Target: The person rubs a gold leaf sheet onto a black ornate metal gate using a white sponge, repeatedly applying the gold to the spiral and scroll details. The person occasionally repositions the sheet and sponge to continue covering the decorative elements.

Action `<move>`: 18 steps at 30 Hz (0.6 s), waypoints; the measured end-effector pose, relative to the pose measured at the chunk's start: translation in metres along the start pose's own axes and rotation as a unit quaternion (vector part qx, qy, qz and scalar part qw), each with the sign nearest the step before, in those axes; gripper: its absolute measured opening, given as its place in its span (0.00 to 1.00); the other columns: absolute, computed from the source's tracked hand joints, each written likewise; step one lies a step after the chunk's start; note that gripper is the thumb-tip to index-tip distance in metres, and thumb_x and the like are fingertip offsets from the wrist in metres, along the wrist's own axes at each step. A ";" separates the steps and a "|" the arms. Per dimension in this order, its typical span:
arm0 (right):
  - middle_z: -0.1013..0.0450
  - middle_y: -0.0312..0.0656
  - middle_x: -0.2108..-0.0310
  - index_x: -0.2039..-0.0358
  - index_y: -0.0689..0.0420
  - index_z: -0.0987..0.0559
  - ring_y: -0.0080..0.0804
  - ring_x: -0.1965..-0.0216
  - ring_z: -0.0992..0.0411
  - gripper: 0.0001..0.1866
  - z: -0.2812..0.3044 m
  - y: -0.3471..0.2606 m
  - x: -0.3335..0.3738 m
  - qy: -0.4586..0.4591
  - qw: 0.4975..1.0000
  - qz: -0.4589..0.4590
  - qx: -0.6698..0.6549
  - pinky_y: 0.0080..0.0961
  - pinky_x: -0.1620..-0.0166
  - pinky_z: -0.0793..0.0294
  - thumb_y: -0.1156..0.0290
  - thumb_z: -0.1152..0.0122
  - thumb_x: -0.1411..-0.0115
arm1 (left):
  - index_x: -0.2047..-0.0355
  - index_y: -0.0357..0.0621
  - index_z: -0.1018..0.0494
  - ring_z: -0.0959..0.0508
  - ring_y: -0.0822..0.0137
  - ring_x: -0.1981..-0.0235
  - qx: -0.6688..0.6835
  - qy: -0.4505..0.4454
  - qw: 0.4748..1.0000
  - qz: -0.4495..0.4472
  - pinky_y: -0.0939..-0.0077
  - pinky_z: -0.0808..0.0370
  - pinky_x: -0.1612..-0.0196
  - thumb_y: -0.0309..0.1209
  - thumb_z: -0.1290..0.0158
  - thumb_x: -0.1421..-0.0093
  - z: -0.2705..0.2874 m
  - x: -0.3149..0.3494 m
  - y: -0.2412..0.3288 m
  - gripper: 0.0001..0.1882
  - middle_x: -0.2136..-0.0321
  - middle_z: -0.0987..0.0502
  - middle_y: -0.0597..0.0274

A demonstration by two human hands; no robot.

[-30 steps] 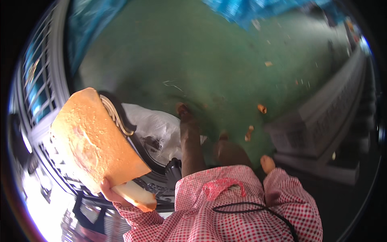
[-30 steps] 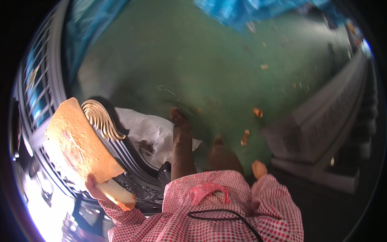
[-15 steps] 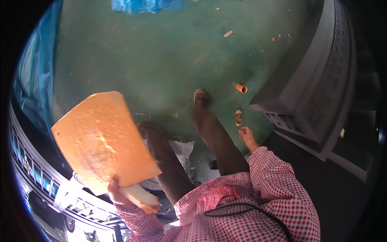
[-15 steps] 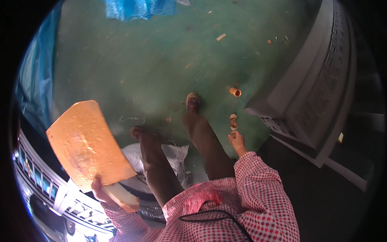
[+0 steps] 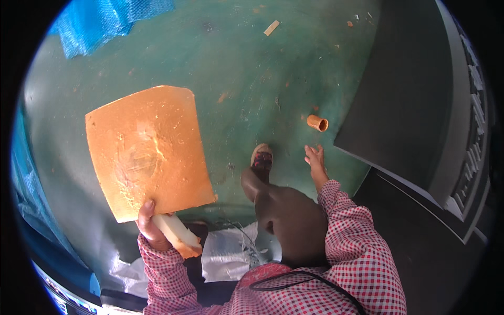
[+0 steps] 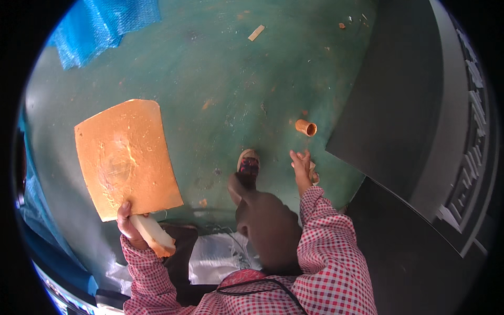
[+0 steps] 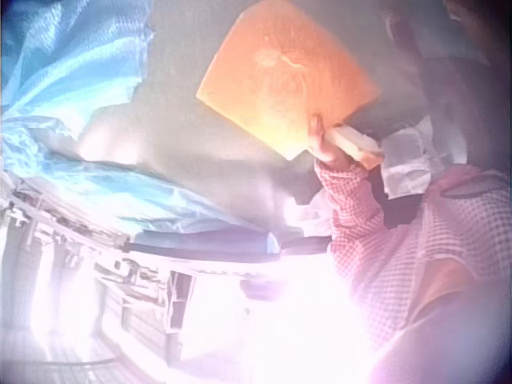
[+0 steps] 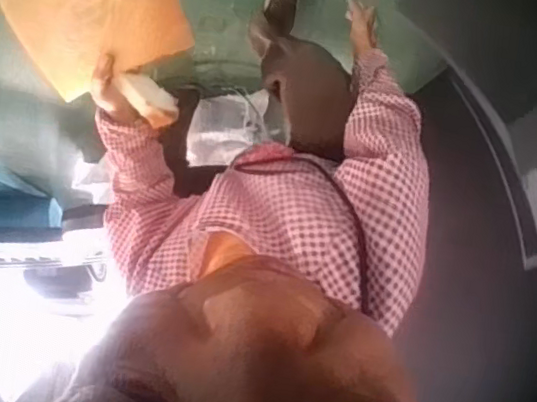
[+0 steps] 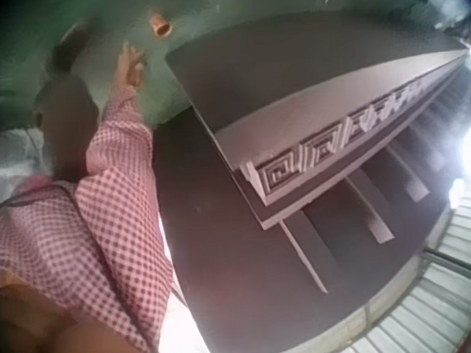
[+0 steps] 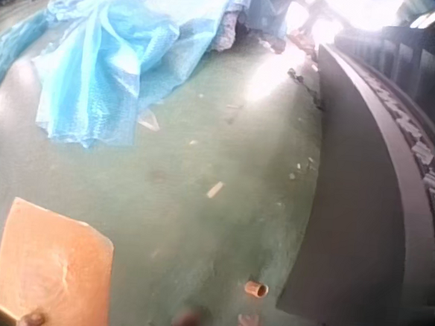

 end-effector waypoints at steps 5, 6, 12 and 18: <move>0.43 0.47 0.47 0.39 0.62 0.50 0.37 0.49 0.37 0.48 0.006 0.009 -0.091 0.144 0.980 0.110 -0.085 0.30 0.49 0.36 0.56 0.32 0.52 | 0.52 0.36 0.39 0.28 0.68 0.82 -0.032 -0.037 0.999 0.017 0.80 0.29 0.80 0.33 0.48 0.50 -0.042 -0.061 -0.050 0.26 0.72 0.27 0.57; 0.42 0.47 0.48 0.40 0.62 0.49 0.37 0.50 0.37 0.47 -0.001 0.004 -0.098 0.156 0.971 0.145 -0.111 0.31 0.50 0.36 0.56 0.31 0.52 | 0.52 0.36 0.38 0.29 0.68 0.83 -0.041 -0.043 0.998 0.017 0.80 0.30 0.80 0.33 0.48 0.50 -0.047 -0.070 -0.057 0.25 0.73 0.27 0.57; 0.35 0.48 0.54 0.47 0.65 0.38 0.40 0.52 0.33 0.40 -0.009 -0.018 -0.105 0.264 0.926 0.234 -0.134 0.34 0.51 0.35 0.54 0.31 0.54 | 0.54 0.37 0.38 0.29 0.68 0.83 -0.056 -0.072 0.996 -0.023 0.80 0.30 0.80 0.33 0.48 0.50 -0.074 -0.101 -0.068 0.24 0.74 0.28 0.58; 0.27 0.50 0.59 0.53 0.65 0.32 0.41 0.56 0.29 0.38 0.003 -0.031 -0.096 0.310 0.912 0.233 -0.136 0.35 0.52 0.32 0.48 0.32 0.55 | 0.59 0.34 0.34 0.29 0.67 0.83 -0.097 -0.048 0.993 -0.050 0.78 0.32 0.80 0.35 0.49 0.51 -0.078 -0.100 -0.060 0.20 0.79 0.28 0.56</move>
Point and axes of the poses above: each hand's wrist, its own x-axis away from the middle knuckle, its own z-axis out of the back of the hand, y = z × x, the point moved 10 cm from there along -x, towards the middle knuckle
